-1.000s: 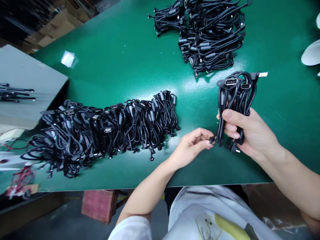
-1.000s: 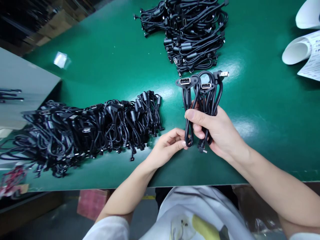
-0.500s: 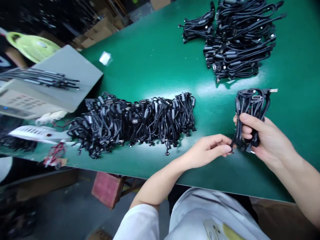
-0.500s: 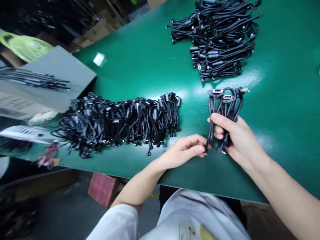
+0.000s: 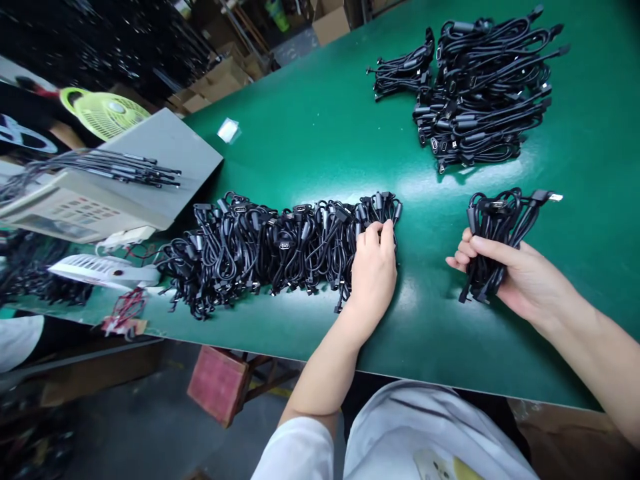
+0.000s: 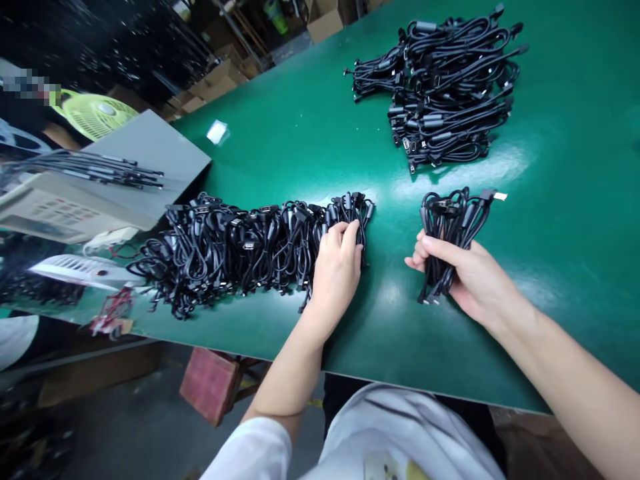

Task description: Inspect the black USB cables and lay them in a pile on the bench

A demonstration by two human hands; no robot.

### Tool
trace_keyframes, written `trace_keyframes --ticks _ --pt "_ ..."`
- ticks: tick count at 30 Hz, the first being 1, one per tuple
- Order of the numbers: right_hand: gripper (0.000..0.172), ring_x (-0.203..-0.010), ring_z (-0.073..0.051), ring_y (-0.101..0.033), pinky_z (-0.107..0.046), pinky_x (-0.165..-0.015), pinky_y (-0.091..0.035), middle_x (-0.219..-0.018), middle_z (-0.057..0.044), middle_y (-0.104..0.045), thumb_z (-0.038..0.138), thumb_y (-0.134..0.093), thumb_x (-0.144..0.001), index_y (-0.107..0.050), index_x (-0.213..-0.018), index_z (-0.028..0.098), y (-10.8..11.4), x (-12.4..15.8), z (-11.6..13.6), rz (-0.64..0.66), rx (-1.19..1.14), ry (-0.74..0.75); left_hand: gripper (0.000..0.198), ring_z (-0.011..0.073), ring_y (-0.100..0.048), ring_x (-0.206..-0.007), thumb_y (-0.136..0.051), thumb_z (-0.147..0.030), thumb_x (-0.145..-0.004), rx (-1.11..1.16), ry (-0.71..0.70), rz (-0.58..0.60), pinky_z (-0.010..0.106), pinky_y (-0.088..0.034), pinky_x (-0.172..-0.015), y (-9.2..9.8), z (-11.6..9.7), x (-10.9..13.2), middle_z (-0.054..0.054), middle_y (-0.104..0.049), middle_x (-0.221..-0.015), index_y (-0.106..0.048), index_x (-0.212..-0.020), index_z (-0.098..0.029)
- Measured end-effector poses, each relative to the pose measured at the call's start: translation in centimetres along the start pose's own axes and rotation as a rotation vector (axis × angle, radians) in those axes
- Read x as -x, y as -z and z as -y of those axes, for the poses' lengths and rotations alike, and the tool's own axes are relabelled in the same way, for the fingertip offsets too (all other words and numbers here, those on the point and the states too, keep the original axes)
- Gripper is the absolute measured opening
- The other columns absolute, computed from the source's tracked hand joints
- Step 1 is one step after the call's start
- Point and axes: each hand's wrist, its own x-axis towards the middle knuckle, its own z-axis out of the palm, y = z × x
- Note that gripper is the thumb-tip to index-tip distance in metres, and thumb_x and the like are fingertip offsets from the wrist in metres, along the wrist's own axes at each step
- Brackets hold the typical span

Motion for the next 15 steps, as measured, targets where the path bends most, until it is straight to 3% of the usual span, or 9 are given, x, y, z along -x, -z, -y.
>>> trace_keyframes --ticks 4,7,9,12,13,15 --pt "0.033 -0.062 -0.006 -0.053 -0.022 -0.074 -0.059 -0.073 0.003 -0.059 0.024 -0.089 -0.067 -0.076 -0.097 0.019 0.4 -0.3 -0.5 -0.025 0.04 -0.023 0.031 0.0228 -0.055 -0.108 -0.042 -0.006 -0.095 0.336 -0.058 -0.168 0.04 -0.048 -0.095 0.7 -0.1 0.0 0.012 -0.059 -0.116 -0.059 -0.118 -0.018" --pt "0.027 -0.076 -0.011 -0.063 -0.025 -0.081 -0.059 -0.089 0.0 -0.068 0.024 -0.09 -0.068 -0.075 -0.09 0.019 0.6 -0.5 -1.2 -0.024 -0.011 -0.053 0.021 0.0186 -0.057 -0.104 -0.047 -0.011 -0.096 0.649 -0.09 -0.316 0.035 -0.051 -0.091 1.1 -1.4 0.7 0.007 -0.057 -0.11 -0.058 -0.111 -0.021" --pt "0.022 -0.091 -0.016 -0.067 -0.029 -0.087 -0.058 -0.099 -0.002 -0.071 0.027 -0.088 -0.07 -0.074 -0.085 0.021 0.4 -0.5 -1.7 0.012 -0.062 -0.058 0.017 0.018 -0.057 -0.104 -0.051 -0.012 -0.095 0.754 -0.144 -0.272 0.033 -0.051 -0.09 1.0 -2.8 1.5 0.006 -0.056 -0.108 -0.058 -0.108 -0.021" --pt "0.019 -0.093 -0.014 -0.067 -0.024 -0.088 -0.054 -0.092 0.0 -0.072 0.027 -0.087 -0.072 -0.072 -0.08 0.021 0.0 -0.3 -2.0 0.05 -0.028 0.008 0.015 0.0199 -0.057 -0.109 -0.061 -0.017 -0.092 0.902 -0.24 -0.045 0.032 -0.05 -0.091 0.5 -4.3 2.7 0.007 -0.057 -0.107 -0.06 -0.106 -0.02" --pt "0.019 -0.089 -0.013 -0.066 -0.021 -0.085 -0.053 -0.087 0.001 -0.071 0.025 -0.088 -0.071 -0.071 -0.079 0.02 -0.1 -0.1 -1.9 0.056 0.008 0.037 0.015 0.0195 -0.059 -0.107 -0.063 -0.02 -0.092 0.977 -0.224 0.022 0.033 -0.05 -0.092 0.4 -4.5 2.9 0.006 -0.059 -0.104 -0.06 -0.106 -0.02" --pt "0.018 -0.081 -0.012 -0.066 -0.02 -0.079 -0.052 -0.085 0.002 -0.071 0.024 -0.086 -0.072 -0.07 -0.08 0.02 -0.2 0.2 -1.7 0.107 0.072 0.063 0.015 0.0153 -0.061 -0.094 -0.064 -0.027 -0.092 1.134 -0.062 0.057 0.029 -0.05 -0.088 0.3 -4.3 2.7 0.003 -0.059 -0.095 -0.059 -0.105 -0.02"
